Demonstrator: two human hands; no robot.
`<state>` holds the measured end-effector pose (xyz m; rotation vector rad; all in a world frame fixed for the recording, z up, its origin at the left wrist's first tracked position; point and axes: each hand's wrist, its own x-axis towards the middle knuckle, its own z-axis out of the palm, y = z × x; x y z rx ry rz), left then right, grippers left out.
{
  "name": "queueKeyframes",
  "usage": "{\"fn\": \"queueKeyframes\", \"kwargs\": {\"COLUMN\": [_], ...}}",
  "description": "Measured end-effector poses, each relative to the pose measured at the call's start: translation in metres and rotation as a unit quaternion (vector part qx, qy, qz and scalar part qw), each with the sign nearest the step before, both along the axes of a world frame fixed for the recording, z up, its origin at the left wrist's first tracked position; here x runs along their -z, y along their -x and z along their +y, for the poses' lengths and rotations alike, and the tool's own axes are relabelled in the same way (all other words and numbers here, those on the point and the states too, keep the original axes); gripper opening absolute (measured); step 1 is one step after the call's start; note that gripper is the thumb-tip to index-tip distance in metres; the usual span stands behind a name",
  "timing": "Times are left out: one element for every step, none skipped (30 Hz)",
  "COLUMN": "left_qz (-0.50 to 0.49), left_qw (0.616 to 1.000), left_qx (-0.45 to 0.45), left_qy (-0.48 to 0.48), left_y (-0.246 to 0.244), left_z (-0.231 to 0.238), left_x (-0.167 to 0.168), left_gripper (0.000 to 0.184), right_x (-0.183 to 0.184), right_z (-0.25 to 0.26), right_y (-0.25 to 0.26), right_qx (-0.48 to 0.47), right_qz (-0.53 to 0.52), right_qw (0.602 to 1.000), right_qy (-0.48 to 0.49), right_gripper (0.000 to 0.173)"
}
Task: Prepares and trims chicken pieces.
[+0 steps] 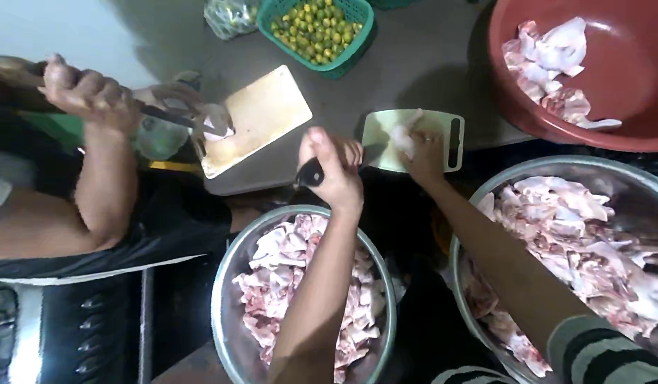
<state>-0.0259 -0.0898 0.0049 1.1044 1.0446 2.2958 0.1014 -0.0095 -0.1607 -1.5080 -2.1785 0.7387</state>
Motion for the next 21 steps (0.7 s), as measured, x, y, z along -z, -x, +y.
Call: {"fn": "queueKeyframes", "kwargs": {"left_qz": [0.002,0.009,0.020,0.031,0.041,0.045,0.044,0.039,0.036,0.034,0.032,0.032,0.031,0.031,0.030,0.031,0.033,0.033,0.034,0.037,0.042], "left_qw": [1.000,0.999,0.998,0.997,0.996,0.995,0.994,0.993,0.993,0.993,0.991,0.990,0.989,0.988,0.987,0.987,0.987,0.987,0.987,0.988,0.989], "left_qx": [0.012,0.028,0.045,0.061,0.076,0.088,0.100,0.107,0.111,0.116,0.124,0.134,0.141,0.147,0.152,0.153,0.152,0.150,0.148,0.146,0.140], "left_qy": [-0.013,-0.023,-0.029,-0.030,-0.027,-0.022,-0.014,-0.005,0.005,0.015,0.024,0.033,0.037,0.039,0.039,0.041,0.046,0.051,0.050,0.046,0.037], "left_y": [0.001,0.001,0.001,0.001,0.001,0.000,-0.003,-0.006,-0.010,-0.013,-0.015,-0.016,-0.016,-0.016,-0.015,-0.014,-0.012,-0.011,-0.011,-0.011,-0.011], "left_z": [0.017,0.033,0.048,0.062,0.074,0.083,0.091,0.097,0.102,0.106,0.109,0.112,0.115,0.117,0.119,0.122,0.122,0.121,0.120,0.120,0.119], "left_x": [-0.003,-0.006,-0.010,-0.012,-0.013,-0.012,-0.009,-0.004,0.002,0.010,0.020,0.030,0.038,0.043,0.045,0.044,0.042,0.037,0.029,0.018,0.006], "left_gripper": [0.044,0.045,0.046,0.046,0.046,0.045,0.045,0.044,0.044,0.042,0.042,0.042,0.043,0.043,0.043,0.043,0.043,0.044,0.045,0.044,0.043], "right_x": [0.005,0.010,0.014,0.015,0.017,0.019,0.021,0.022,0.023,0.023,0.022,0.021,0.020,0.020,0.020,0.020,0.021,0.022,0.022,0.023,0.023], "right_z": [0.003,0.008,0.014,0.020,0.025,0.029,0.033,0.036,0.039,0.041,0.042,0.043,0.043,0.043,0.043,0.042,0.041,0.040,0.040,0.041,0.041], "right_y": [-0.007,-0.016,-0.026,-0.035,-0.044,-0.051,-0.058,-0.063,-0.065,-0.066,-0.067,-0.066,-0.066,-0.065,-0.065,-0.065,-0.065,-0.065,-0.064,-0.063,-0.063], "right_qx": [-0.019,-0.042,-0.064,-0.078,-0.084,-0.085,-0.082,-0.081,-0.081,-0.082,-0.085,-0.086,-0.086,-0.085,-0.084,-0.084,-0.086,-0.087,-0.087,-0.086,-0.084], "right_qz": [0.003,0.010,0.018,0.027,0.041,0.053,0.065,0.074,0.079,0.082,0.082,0.083,0.082,0.083,0.083,0.079,0.075,0.076,0.079,0.081,0.084], "right_qw": [1.000,0.999,0.997,0.996,0.995,0.994,0.993,0.992,0.992,0.992,0.992,0.992,0.993,0.993,0.993,0.993,0.993,0.993,0.993,0.992,0.992], "right_qy": [-0.016,-0.032,-0.039,-0.040,-0.043,-0.049,-0.052,-0.055,-0.053,-0.048,-0.040,-0.031,-0.024,-0.020,-0.019,-0.018,-0.021,-0.026,-0.029,-0.033,-0.034], "right_gripper": [0.054,0.053,0.052,0.051,0.049,0.047,0.047,0.046,0.047,0.047,0.048,0.048,0.047,0.047,0.047,0.047,0.046,0.046,0.046,0.045,0.045]}}
